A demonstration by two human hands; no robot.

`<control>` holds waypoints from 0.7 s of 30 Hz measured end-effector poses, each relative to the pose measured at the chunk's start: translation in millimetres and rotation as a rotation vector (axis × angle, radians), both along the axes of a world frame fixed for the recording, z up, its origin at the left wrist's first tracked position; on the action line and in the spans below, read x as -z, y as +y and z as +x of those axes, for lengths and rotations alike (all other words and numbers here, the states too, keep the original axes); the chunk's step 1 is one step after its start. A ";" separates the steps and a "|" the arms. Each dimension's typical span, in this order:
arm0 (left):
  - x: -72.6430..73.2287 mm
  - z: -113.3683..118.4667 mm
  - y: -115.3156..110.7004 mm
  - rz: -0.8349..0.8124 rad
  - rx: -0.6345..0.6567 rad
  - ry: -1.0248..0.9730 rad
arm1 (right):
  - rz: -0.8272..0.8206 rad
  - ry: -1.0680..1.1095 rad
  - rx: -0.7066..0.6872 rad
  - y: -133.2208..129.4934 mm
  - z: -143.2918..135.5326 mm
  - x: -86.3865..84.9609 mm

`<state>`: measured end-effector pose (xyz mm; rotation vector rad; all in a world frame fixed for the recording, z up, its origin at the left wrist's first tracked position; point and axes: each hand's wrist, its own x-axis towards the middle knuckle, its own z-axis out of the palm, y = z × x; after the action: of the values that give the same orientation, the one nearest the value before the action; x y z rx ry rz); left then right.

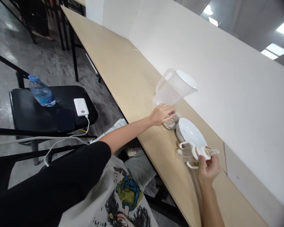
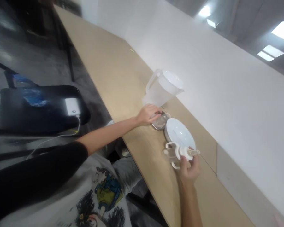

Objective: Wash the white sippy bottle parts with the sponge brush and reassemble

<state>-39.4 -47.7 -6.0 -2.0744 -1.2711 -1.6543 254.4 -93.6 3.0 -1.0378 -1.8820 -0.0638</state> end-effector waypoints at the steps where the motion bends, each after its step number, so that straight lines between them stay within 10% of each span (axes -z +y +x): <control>1: 0.4 0.2 0.1 0.005 0.002 -0.001 | -0.003 -0.012 0.000 -1.9 -1.0 -1.2; 21: -8.6 13.9 -19.8 0.083 0.070 -0.083 | -0.065 -0.055 -0.087 -5.2 4.0 -2.8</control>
<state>-25.5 -67.5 2.7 -2.0438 -1.1450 -1.8086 258.4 -98.7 5.7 -1.0057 -1.9886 0.0199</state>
